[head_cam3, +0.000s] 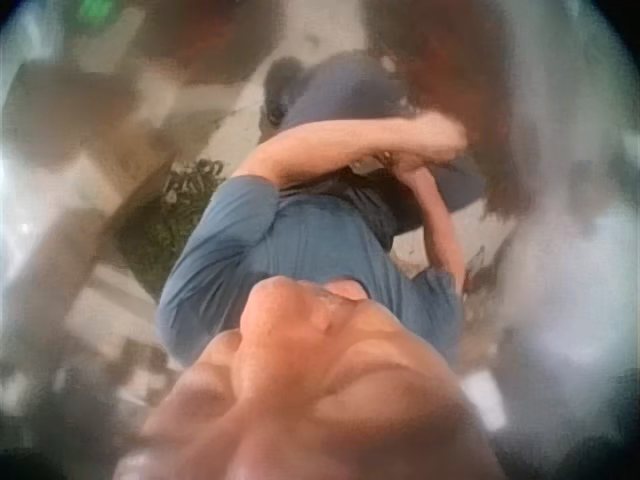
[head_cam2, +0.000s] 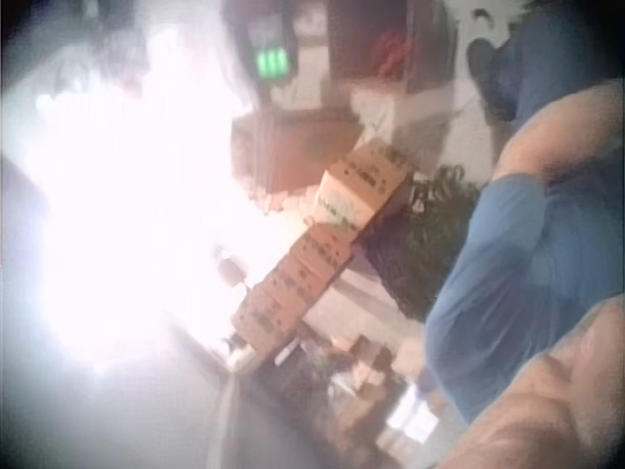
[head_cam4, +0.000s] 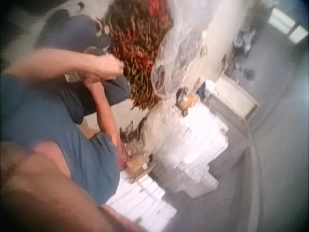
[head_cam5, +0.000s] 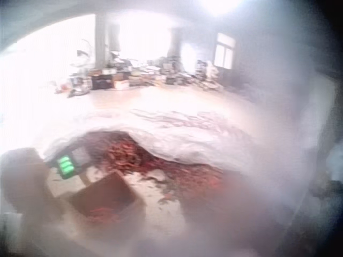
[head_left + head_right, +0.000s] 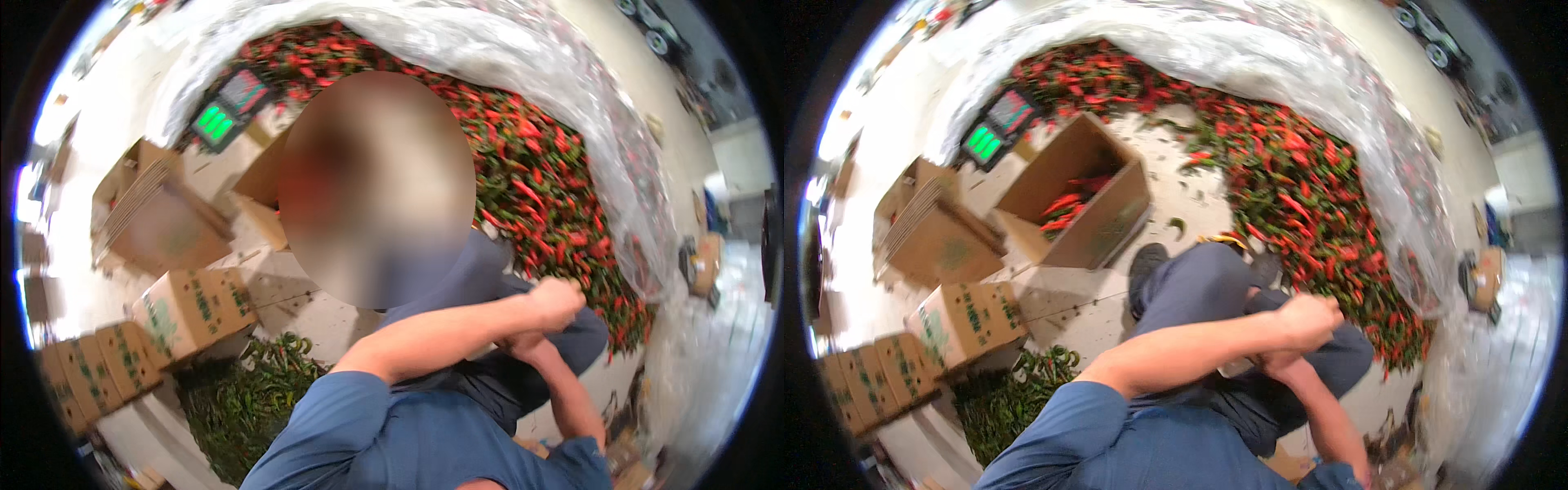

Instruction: The person sorts red and green chili peppers from a pile on the floor into cardboard boxes by hand, while using a digital scale to monitor progress.

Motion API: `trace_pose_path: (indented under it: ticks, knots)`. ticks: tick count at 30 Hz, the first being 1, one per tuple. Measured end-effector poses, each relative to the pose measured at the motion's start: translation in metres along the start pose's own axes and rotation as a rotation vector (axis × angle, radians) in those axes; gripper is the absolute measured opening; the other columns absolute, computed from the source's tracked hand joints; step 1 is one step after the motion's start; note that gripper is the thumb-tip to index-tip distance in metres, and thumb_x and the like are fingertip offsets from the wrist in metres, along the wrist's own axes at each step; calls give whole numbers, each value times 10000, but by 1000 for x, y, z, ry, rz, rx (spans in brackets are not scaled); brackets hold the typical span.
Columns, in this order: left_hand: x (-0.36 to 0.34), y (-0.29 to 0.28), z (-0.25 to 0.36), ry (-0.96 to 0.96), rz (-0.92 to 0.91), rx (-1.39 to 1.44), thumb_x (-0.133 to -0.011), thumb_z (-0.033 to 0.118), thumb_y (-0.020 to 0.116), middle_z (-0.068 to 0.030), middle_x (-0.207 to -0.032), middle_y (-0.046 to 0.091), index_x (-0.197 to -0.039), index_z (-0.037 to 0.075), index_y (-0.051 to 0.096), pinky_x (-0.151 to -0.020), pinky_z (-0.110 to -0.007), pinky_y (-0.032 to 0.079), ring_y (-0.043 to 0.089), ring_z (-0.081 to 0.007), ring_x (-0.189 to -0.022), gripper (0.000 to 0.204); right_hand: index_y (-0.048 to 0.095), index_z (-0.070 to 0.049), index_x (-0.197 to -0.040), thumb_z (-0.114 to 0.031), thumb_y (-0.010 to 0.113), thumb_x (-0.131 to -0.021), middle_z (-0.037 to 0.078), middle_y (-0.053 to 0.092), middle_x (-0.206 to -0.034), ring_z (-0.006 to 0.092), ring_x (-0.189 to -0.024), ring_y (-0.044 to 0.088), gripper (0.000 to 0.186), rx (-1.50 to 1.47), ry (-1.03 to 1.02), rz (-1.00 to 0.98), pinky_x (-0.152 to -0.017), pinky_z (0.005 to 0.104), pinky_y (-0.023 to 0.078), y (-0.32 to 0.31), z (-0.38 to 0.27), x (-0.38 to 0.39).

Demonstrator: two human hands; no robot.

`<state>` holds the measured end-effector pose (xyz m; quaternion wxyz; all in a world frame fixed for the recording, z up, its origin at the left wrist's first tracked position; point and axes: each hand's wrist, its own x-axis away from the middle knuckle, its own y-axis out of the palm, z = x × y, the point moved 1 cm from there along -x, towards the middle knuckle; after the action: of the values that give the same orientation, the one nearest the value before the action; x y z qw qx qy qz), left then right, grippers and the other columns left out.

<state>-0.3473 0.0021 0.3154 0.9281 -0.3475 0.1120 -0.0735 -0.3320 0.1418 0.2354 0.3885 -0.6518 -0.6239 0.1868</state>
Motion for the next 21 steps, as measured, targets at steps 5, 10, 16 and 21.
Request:
trace_pose_path:
  ticks: [5, 10, 16, 21]
  knots:
    - [34, -117, -7, -61, 406, 256, -847, 216, 727, -170, -1062, 695, -1109, 31, 690, -862, -415, 556, 682, -349, -989, 323, 443, -78, -1446, -223, 738, -818, 198, 612, -1238, 375, -1128, 599, 708, 384, 131, -328, -987, 465, 479, -104, -37, -39]
    - [72, -184, -74, -483, 649, 688, -986, 93, 615, -82, -1108, 715, -1230, 0, 659, -856, -296, 531, 672, -147, -980, 266, 354, -73, -1501, -267, 781, -784, 230, 601, -1219, 417, -1038, 635, 857, 246, 270, -247, -902, 481, 526, -186, 20, -93]
    - [112, -137, -221, -839, 358, 717, -975, 170, 618, -67, -1097, 677, -1282, 1, 611, -772, -287, 527, 653, -139, -955, 350, 156, -83, -1587, -278, 822, -763, 269, 387, -1489, 430, -1333, 451, 1077, 456, 446, 54, -1043, 531, 434, -176, 173, -179]
    - [97, -59, -304, -1018, 24, 814, -967, 227, 629, -107, -1065, 680, -1277, -18, 606, -696, -312, 552, 665, -159, -898, 396, 121, -120, -1597, -396, 842, -745, 252, 259, -1582, 434, -1417, 347, 1149, 457, 536, 354, -1078, 605, 373, -193, 246, -288]
